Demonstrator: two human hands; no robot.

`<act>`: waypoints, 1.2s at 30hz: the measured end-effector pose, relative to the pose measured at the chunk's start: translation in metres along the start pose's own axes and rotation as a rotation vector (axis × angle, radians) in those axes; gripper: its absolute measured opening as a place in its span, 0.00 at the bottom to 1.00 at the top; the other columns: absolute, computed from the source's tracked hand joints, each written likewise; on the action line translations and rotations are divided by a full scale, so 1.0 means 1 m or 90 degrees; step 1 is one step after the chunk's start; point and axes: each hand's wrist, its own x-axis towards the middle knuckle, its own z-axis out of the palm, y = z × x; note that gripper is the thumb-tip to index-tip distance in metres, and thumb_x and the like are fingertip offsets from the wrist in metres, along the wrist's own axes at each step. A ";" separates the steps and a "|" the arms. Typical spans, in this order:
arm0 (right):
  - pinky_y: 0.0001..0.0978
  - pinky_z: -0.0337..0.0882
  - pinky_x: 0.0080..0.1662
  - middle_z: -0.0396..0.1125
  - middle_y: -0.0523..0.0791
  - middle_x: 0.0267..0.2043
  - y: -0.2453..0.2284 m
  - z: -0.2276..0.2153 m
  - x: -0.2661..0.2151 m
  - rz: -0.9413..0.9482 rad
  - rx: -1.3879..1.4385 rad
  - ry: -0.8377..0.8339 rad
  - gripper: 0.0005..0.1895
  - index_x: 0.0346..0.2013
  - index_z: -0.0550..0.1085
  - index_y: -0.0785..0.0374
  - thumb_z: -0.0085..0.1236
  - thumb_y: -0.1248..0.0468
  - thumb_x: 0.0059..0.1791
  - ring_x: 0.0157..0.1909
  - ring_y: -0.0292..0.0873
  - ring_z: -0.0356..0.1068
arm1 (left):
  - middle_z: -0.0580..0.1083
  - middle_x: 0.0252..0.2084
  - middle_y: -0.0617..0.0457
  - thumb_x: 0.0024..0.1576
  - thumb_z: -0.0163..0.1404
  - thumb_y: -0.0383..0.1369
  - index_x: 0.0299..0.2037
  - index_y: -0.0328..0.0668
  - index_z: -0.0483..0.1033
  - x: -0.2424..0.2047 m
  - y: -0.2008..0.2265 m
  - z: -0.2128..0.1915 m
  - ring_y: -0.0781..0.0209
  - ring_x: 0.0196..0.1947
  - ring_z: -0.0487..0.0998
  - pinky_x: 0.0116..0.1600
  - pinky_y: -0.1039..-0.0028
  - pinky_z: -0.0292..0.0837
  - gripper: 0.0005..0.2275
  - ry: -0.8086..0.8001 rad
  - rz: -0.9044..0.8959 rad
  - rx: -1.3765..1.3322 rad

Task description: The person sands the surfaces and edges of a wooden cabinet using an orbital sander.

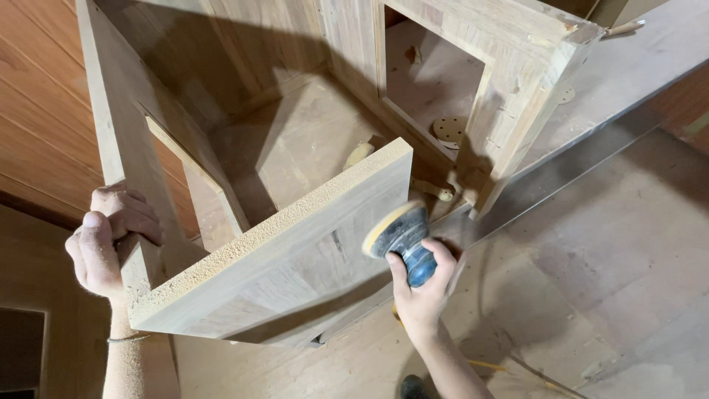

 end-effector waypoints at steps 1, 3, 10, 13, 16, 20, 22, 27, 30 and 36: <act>0.46 0.70 0.54 0.60 0.53 0.49 -0.011 -0.001 0.017 -0.015 -0.005 0.017 0.25 0.50 0.67 0.65 0.70 0.61 0.45 0.51 0.53 0.66 | 0.62 0.19 0.43 0.75 0.24 0.37 0.15 0.31 0.63 0.000 -0.001 -0.001 0.51 0.38 0.61 0.59 0.64 0.61 0.32 -0.014 -0.001 -0.001; 0.49 0.70 0.55 0.59 0.54 0.50 -0.033 0.000 0.048 -0.029 -0.003 0.029 0.26 0.50 0.67 0.65 0.71 0.62 0.45 0.52 0.54 0.65 | 0.63 0.20 0.43 0.75 0.23 0.38 0.16 0.30 0.64 0.002 0.003 -0.001 0.51 0.39 0.62 0.60 0.64 0.61 0.32 -0.026 -0.002 0.006; 0.50 0.72 0.54 0.61 0.57 0.51 -0.050 -0.002 0.052 -0.126 0.022 0.052 0.25 0.50 0.69 0.62 0.72 0.57 0.46 0.52 0.56 0.67 | 0.61 0.18 0.44 0.74 0.23 0.35 0.15 0.32 0.62 0.006 0.007 0.009 0.50 0.31 0.61 0.55 0.61 0.62 0.31 0.000 0.040 0.001; 0.48 0.71 0.54 0.62 0.57 0.50 -0.029 -0.001 0.034 -0.101 0.015 0.038 0.24 0.48 0.69 0.64 0.72 0.59 0.45 0.51 0.57 0.67 | 0.63 0.18 0.44 0.74 0.23 0.35 0.15 0.32 0.63 0.007 0.004 0.007 0.52 0.31 0.62 0.54 0.62 0.63 0.31 -0.016 0.065 0.000; 0.49 0.68 0.58 0.59 0.55 0.50 -0.031 0.000 0.043 -0.051 0.029 0.037 0.24 0.49 0.68 0.66 0.71 0.64 0.45 0.53 0.56 0.64 | 0.63 0.18 0.45 0.72 0.24 0.35 0.15 0.33 0.64 0.008 0.013 0.014 0.54 0.32 0.62 0.55 0.64 0.63 0.30 0.006 0.038 -0.002; 0.52 0.68 0.60 0.58 0.55 0.52 -0.060 0.004 0.057 -0.089 0.035 0.058 0.25 0.51 0.67 0.65 0.70 0.60 0.47 0.56 0.56 0.64 | 0.64 0.18 0.48 0.70 0.25 0.34 0.14 0.36 0.64 0.011 0.011 0.018 0.56 0.29 0.62 0.53 0.66 0.62 0.29 0.031 0.036 -0.040; 0.52 0.70 0.58 0.59 0.58 0.53 -0.079 0.006 0.051 -0.103 0.037 0.058 0.25 0.51 0.67 0.65 0.71 0.60 0.47 0.54 0.57 0.64 | 0.64 0.17 0.49 0.70 0.26 0.36 0.13 0.37 0.63 0.014 0.021 0.021 0.57 0.30 0.62 0.51 0.68 0.61 0.29 0.032 0.030 -0.040; 0.52 0.75 0.53 0.57 0.58 0.51 -0.114 0.014 0.028 -0.150 0.048 0.052 0.22 0.48 0.69 0.65 0.69 0.58 0.48 0.52 0.59 0.68 | 0.63 0.16 0.52 0.70 0.26 0.37 0.12 0.39 0.62 0.018 0.031 0.021 0.57 0.31 0.62 0.49 0.71 0.58 0.29 0.023 0.006 -0.053; 0.51 0.74 0.51 0.57 0.59 0.51 -0.133 0.018 0.009 -0.175 0.068 0.042 0.21 0.47 0.69 0.65 0.70 0.61 0.47 0.51 0.58 0.68 | 0.62 0.16 0.53 0.70 0.25 0.39 0.11 0.40 0.62 0.020 0.031 0.019 0.61 0.27 0.59 0.58 0.70 0.55 0.30 0.013 0.033 -0.063; 0.48 0.73 0.50 0.61 0.59 0.52 -0.178 0.025 -0.013 -0.209 0.030 0.047 0.20 0.45 0.71 0.60 0.71 0.56 0.47 0.51 0.57 0.68 | 0.64 0.18 0.56 0.69 0.25 0.39 0.12 0.42 0.61 0.017 0.033 0.014 0.62 0.32 0.61 0.46 0.71 0.56 0.29 0.011 -0.019 -0.026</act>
